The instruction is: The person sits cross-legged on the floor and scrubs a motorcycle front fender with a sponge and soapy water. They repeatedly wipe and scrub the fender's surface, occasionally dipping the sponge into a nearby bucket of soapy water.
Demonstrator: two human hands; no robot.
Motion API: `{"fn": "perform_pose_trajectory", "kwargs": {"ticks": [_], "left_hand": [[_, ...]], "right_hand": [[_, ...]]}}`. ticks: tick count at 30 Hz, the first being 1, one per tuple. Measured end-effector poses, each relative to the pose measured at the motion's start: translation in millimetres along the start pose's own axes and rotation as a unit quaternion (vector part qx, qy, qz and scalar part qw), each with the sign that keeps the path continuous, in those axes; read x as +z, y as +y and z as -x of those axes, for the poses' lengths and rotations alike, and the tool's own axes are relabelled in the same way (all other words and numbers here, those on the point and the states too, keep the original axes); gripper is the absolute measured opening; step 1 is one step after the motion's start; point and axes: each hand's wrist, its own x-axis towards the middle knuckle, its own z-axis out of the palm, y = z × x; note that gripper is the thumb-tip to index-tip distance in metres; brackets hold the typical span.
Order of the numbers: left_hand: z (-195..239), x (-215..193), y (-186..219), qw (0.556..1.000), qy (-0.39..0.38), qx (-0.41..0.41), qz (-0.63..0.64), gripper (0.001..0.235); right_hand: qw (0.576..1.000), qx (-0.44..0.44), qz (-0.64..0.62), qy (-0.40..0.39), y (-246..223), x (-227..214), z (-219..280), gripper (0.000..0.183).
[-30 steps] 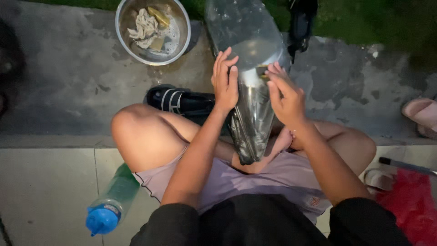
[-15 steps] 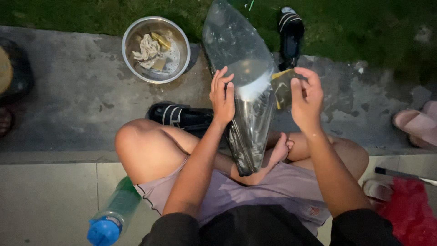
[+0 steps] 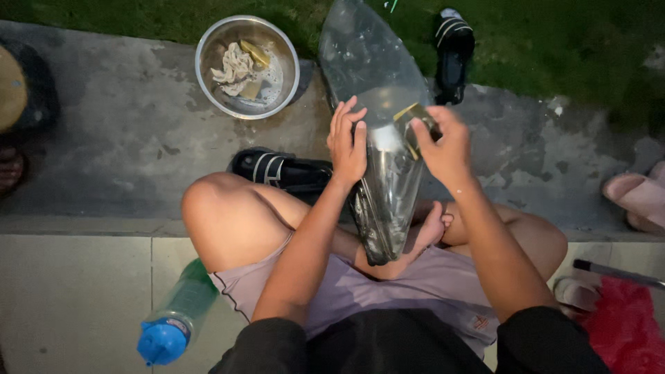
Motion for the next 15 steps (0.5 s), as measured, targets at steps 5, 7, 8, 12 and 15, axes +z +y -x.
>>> {"fn": "perform_pose_trajectory", "kwargs": {"ticks": [5, 7, 8, 12, 15], "left_hand": [[1, -1, 0, 1.000, 0.000, -0.005, -0.004, 0.022], [0, -1, 0, 1.000, -0.003, -0.002, -0.006, 0.022], [0, -1, 0, 1.000, -0.006, -0.011, -0.010, 0.022], [2, 2, -9, 1.000, 0.015, 0.011, -0.005, 0.023], [-4, -3, -6, 1.000, 0.010, 0.023, 0.002, 0.021]], "right_hand": [[0.978, -0.162, 0.121, 0.056, -32, -30, -20, 0.013], [0.973, -0.191, 0.118, 0.045, -40, -26, -15, 0.010], [0.975, -0.191, 0.107, -0.027, -36, -18, -7, 0.021], [0.967, -0.238, 0.041, -0.087, -15, 4, 19, 0.038], [0.940, -0.316, 0.080, -0.096, -6, 12, 30, 0.036]]}}
